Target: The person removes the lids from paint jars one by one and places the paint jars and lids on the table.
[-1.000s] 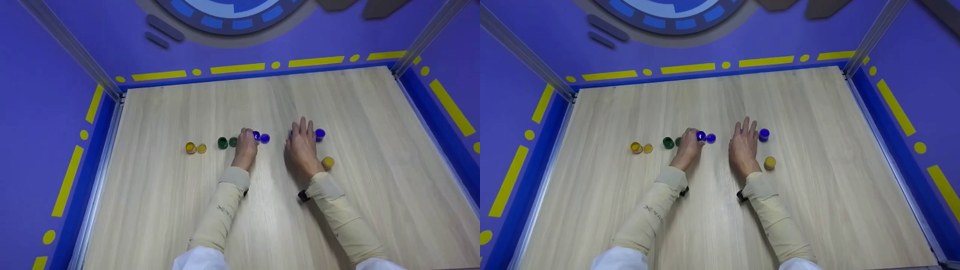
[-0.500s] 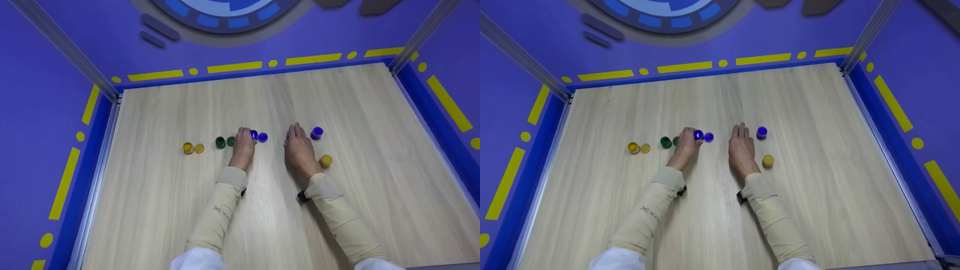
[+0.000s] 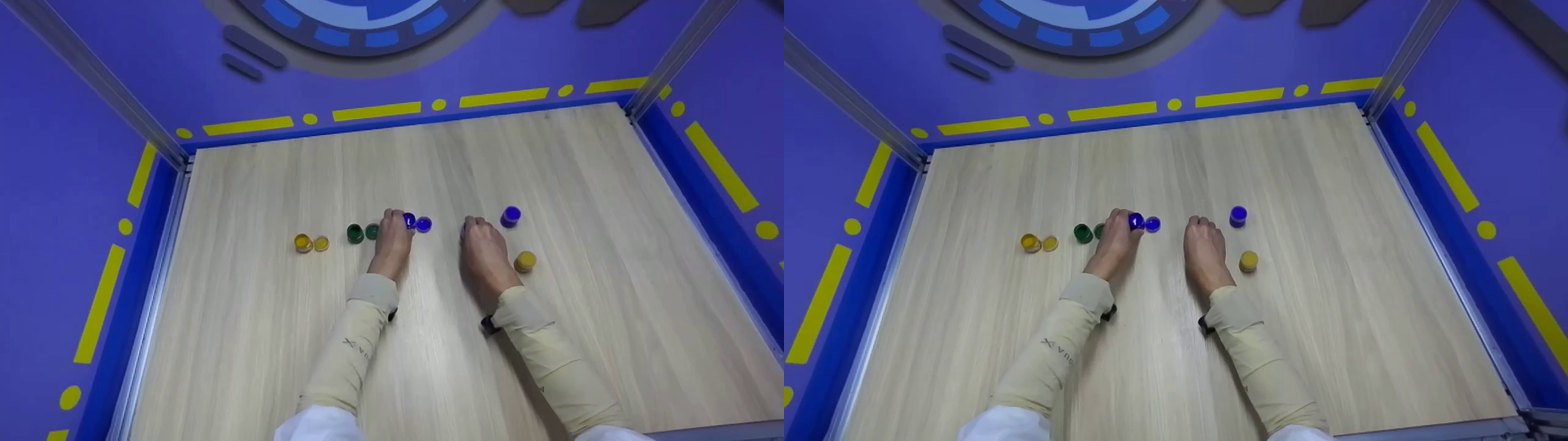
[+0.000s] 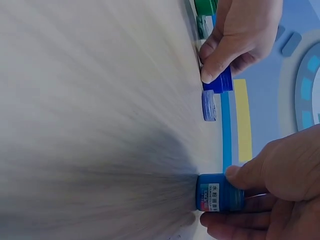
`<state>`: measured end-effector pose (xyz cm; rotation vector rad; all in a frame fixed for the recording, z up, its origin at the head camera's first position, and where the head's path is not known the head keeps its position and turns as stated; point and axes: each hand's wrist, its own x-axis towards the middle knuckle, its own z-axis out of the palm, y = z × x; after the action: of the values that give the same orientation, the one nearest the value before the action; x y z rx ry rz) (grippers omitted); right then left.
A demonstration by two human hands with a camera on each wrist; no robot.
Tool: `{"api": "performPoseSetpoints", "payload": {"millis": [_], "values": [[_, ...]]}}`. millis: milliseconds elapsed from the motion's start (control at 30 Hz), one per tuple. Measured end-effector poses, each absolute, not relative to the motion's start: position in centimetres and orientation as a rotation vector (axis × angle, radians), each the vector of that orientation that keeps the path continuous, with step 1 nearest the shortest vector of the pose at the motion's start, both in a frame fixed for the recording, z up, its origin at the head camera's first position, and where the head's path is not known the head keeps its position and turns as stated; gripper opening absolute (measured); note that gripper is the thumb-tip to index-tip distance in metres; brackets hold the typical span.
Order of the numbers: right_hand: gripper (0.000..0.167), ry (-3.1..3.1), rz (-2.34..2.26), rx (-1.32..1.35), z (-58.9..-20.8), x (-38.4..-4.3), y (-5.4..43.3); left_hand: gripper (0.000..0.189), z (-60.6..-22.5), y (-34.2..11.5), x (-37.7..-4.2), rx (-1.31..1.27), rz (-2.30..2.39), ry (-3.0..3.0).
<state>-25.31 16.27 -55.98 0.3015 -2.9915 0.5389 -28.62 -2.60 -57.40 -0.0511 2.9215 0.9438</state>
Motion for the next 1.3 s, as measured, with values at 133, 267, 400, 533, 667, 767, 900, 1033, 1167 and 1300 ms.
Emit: {"api": "performPoseSetpoints", "payload": {"millis": [133, 267, 400, 533, 667, 767, 900, 1033, 1167, 1300], "values": [[0.013, -3.003, 0.5, 0.286, -55.9, -24.5, 16.1, 0.033, -57.5, -2.6, -28.4, -0.037, 0.923, 2.941], [0.012, -2.973, 0.48, 0.316, -56.0, -23.6, 16.0, 0.032, -57.4, -2.7, -28.2, -0.046, 0.933, 2.937], [0.01, -2.924, 0.452, 0.37, -56.1, -22.7, 16.1, 0.035, -57.4, -2.6, -28.0, -0.059, 0.955, 2.927], [0.006, -2.915, 0.444, 0.382, -56.2, -21.7, 16.1, 0.037, -57.5, -2.4, -27.4, -0.063, 0.936, 2.924], [0.008, -2.937, 0.466, 0.367, -56.3, -20.9, 16.1, 0.04, -57.3, -2.2, -26.5, -0.074, 0.896, 2.911], [0.011, -2.932, 0.469, 0.378, -56.3, -20.2, 16.1, 0.047, -57.2, -2.0, -25.6, -0.092, 0.891, 2.877], [0.014, -2.887, 0.476, 0.403, -56.4, -19.2, 16.1, 0.061, -57.1, -1.7, -24.1, -0.1, 0.916, 2.806], [0.019, -2.88, 0.482, 0.399, -56.4, -18.1, 15.8, 0.063, -56.9, -1.7, -22.3, -0.051, 0.928, 2.755], [0.022, -2.896, 0.502, 0.39, -56.3, -17.0, 15.5, 0.053, -57.0, -1.7, -20.6, 0.091, 0.943, 2.795], [0.023, -2.919, 0.512, 0.393, -56.2, -15.9, 15.1, 0.048, -57.3, -2.0, -19.0, 0.212, 0.967, 2.798]]}}
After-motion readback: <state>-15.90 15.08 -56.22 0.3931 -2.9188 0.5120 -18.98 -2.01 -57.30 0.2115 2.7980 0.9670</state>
